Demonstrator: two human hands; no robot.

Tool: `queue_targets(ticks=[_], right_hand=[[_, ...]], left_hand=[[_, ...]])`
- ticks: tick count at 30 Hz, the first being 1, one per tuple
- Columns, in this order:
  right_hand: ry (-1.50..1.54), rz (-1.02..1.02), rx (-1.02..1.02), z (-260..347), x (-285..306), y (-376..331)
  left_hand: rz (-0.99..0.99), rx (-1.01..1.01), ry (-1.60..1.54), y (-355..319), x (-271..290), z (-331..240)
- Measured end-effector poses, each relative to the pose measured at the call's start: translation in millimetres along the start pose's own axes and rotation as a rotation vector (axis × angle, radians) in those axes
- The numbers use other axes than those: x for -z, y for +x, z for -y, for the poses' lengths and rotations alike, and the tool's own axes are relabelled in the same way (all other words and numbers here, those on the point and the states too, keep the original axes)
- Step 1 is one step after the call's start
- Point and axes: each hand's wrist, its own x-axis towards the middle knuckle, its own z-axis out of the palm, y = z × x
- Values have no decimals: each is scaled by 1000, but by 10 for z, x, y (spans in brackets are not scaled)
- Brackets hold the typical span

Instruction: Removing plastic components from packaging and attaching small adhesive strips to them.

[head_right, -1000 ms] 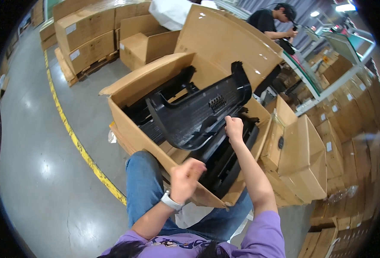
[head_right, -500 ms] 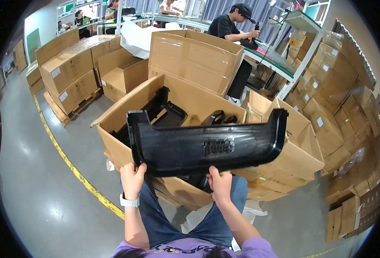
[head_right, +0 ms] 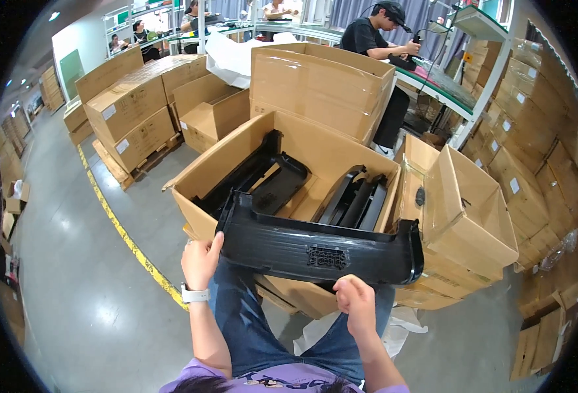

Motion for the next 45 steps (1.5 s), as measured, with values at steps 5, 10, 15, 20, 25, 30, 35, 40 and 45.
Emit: queue_targets(ticks=[5,10,15,20,25,30,35,40,45], right_hand=[[575,205,31,136,-218,-35],[685,222,110,-9,-708,140],[641,180,255,-118,-857,26],[596,211,181,-160,-687,63],[470,264,187,-192,-638,80],[337,134,174,-222,-556,95],[130,115,255,-191,-549,84],[17,81,260,-181,-517,16],[52,72,244,-187,-531,-47]], left_hand=[[-289,-53,-668,-289,221,-467],[152,-579,-829,-842,150,-1019],[64,-516,-688,-1020,-190,-1054],[140,-482,-672,-1040,-249,-1062],[81,-372,-779,-1013,-261,-1077],[-17,-331,-743,-929,-143,-1053],[-30,-353,-731,-941,-188,-983],[-18,-352,-808,-1002,-178,-982],[123,-241,-968,-1047,-167,-900]])
